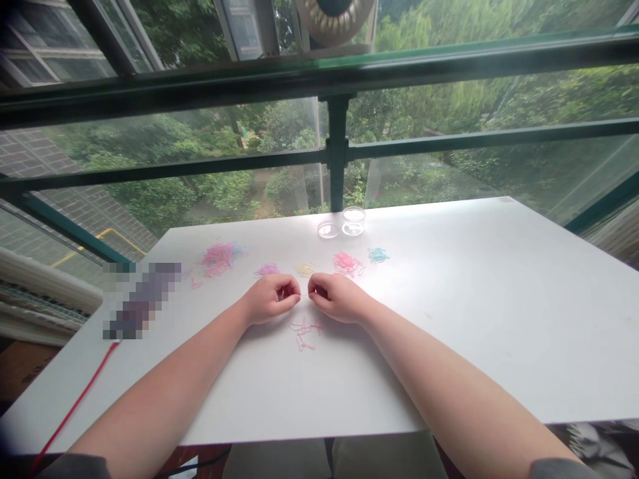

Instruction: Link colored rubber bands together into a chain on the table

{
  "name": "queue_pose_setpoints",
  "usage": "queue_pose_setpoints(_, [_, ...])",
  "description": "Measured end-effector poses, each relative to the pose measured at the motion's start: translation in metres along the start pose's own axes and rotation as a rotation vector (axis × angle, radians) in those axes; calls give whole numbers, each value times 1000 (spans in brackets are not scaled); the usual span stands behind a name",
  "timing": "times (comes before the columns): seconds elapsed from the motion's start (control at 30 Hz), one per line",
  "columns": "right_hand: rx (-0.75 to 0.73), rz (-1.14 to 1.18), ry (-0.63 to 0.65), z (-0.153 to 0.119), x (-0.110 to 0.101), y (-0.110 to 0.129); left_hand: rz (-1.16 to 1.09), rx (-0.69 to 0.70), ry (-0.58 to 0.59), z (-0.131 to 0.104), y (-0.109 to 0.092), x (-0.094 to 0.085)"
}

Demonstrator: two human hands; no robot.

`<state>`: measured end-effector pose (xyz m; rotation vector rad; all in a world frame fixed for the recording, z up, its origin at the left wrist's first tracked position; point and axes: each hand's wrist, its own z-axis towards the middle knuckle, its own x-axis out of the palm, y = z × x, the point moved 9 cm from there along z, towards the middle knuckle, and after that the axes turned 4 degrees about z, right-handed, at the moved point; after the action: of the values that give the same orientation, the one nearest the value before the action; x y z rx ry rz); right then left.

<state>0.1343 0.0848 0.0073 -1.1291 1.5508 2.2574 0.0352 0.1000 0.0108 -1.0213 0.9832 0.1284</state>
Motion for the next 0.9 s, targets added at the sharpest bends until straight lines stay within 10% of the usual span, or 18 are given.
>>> queue_pose_setpoints(0.9, [151,13,-243,6,-15,-22,269,-64,-324,12,12,-28])
